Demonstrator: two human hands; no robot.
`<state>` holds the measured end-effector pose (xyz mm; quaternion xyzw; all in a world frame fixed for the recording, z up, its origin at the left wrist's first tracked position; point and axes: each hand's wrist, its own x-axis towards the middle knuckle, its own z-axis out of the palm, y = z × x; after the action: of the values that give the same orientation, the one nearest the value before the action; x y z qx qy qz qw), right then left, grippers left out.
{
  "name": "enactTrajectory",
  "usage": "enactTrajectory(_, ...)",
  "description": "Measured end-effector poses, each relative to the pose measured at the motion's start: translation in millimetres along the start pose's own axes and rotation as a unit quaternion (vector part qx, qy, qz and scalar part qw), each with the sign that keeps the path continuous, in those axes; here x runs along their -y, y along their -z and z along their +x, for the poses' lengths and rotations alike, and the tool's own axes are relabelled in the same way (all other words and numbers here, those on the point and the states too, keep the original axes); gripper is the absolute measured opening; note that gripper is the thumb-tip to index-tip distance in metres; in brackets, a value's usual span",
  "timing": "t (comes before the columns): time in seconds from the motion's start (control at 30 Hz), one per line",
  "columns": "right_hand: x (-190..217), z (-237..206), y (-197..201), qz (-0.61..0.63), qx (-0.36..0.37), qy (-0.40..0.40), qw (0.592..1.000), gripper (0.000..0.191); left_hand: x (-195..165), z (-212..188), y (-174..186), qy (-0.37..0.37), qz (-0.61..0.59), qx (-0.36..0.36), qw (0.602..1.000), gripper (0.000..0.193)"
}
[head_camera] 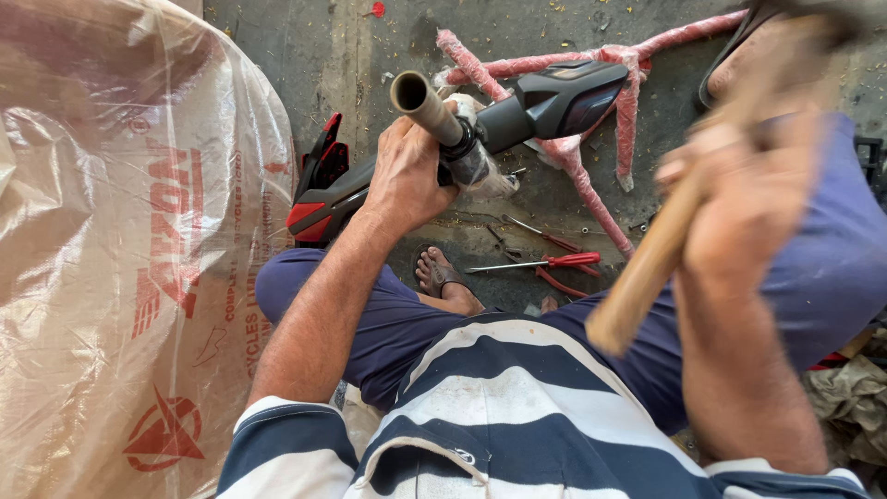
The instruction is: The person sits on the floor assembling a bicycle, fitting the handlebar stem onto the fork steerer tube of the frame. They align the parts by hand, tap the assembly with a wooden stick and hammer, and tighten components using a screwdriver and pliers.
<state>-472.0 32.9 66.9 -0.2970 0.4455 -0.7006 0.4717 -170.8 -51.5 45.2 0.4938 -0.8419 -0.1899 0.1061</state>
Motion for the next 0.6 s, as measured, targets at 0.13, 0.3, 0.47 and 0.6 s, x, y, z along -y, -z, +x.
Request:
enactTrajectory(0.13, -8, -3, -23, -0.019, -0.009, -0.082, 0.996, 0.075, 1, 3, -9, -0.015, -0.001, -0.018, 1.000, 0.089)
enactTrajectory(0.3, -51, -34, -42, -0.018, 0.157, -0.302, 0.940, 0.087, 6, -1, -6, 0.000, -0.035, -0.056, 0.998, 0.083)
enactTrajectory(0.47, -8, 0, -1, -0.021, 0.049, -0.094, 0.994, 0.084, 6, -3, 2, 0.002, -0.035, -0.056, 0.998, 0.079)
enactTrajectory(0.6, 15, 10, -19, 0.017, 0.002, 0.020, 1.000, 0.065, 3, -4, 0, 0.023, -0.025, -0.034, 0.999, 0.073)
